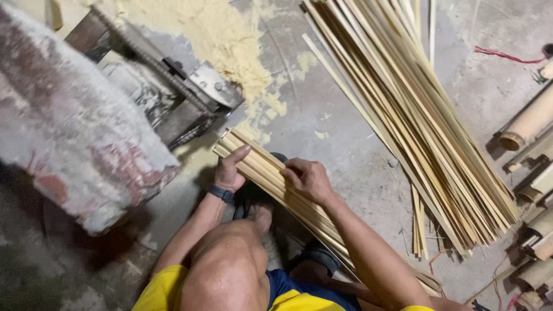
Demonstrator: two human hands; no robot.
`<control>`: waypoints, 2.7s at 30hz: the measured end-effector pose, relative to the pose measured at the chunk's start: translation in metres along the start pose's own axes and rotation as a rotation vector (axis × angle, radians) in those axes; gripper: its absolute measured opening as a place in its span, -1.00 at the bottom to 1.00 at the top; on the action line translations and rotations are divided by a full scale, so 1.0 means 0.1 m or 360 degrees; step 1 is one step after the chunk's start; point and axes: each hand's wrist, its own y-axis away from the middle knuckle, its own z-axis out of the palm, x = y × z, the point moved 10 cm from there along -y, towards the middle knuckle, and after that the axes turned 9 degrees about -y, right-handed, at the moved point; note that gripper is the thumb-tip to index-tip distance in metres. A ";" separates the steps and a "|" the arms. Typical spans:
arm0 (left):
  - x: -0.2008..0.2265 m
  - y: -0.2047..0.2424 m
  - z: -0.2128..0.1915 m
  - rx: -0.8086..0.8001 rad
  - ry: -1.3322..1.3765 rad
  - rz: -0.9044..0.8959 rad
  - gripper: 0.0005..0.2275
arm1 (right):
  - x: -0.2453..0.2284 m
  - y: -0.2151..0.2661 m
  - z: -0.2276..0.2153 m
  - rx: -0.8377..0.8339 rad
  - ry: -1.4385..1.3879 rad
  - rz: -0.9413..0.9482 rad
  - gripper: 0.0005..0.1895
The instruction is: The person sits on the floor and uses a bench-mounted cutting machine to trim the ends of long bamboo strips. They repeatedly pick up bundles of strips, align them against the blade, and push them through to create uniform cuts, then place the trimmed pieces back on the floor.
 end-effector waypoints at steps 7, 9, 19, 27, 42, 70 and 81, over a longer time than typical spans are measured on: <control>0.09 0.08 -0.28 0.0159 -0.0022 0.0071 -0.81 | -0.43 0.02 -0.16 0.0337 0.0089 -0.0558 -0.88; 0.15 0.10 -0.31 0.0210 -0.0048 0.0084 -0.81 | -0.60 -0.02 -0.05 0.0248 0.0279 -0.0662 -0.76; 0.17 -0.09 -0.23 0.0207 -0.0169 0.0015 -0.72 | -0.73 -0.40 0.30 0.0164 0.0222 -0.0543 -0.58; 0.28 -0.08 -0.26 0.0053 0.0045 0.0044 -0.66 | -0.89 -0.76 0.48 0.0130 0.0103 -0.0502 -0.55; 0.36 -0.13 -0.15 0.0027 -0.0096 0.0039 -0.60 | -0.60 -0.21 -0.01 0.0282 0.0239 -0.0543 -0.66; 0.46 -0.22 -0.30 0.0177 -0.0004 0.0103 -0.62 | -0.51 -0.64 0.34 -0.0012 0.0052 -0.0391 -0.40; 0.19 -0.34 -0.57 0.0212 0.0018 -0.0018 -0.71 | -0.85 -1.03 0.59 -0.0065 0.0006 -0.0362 -0.28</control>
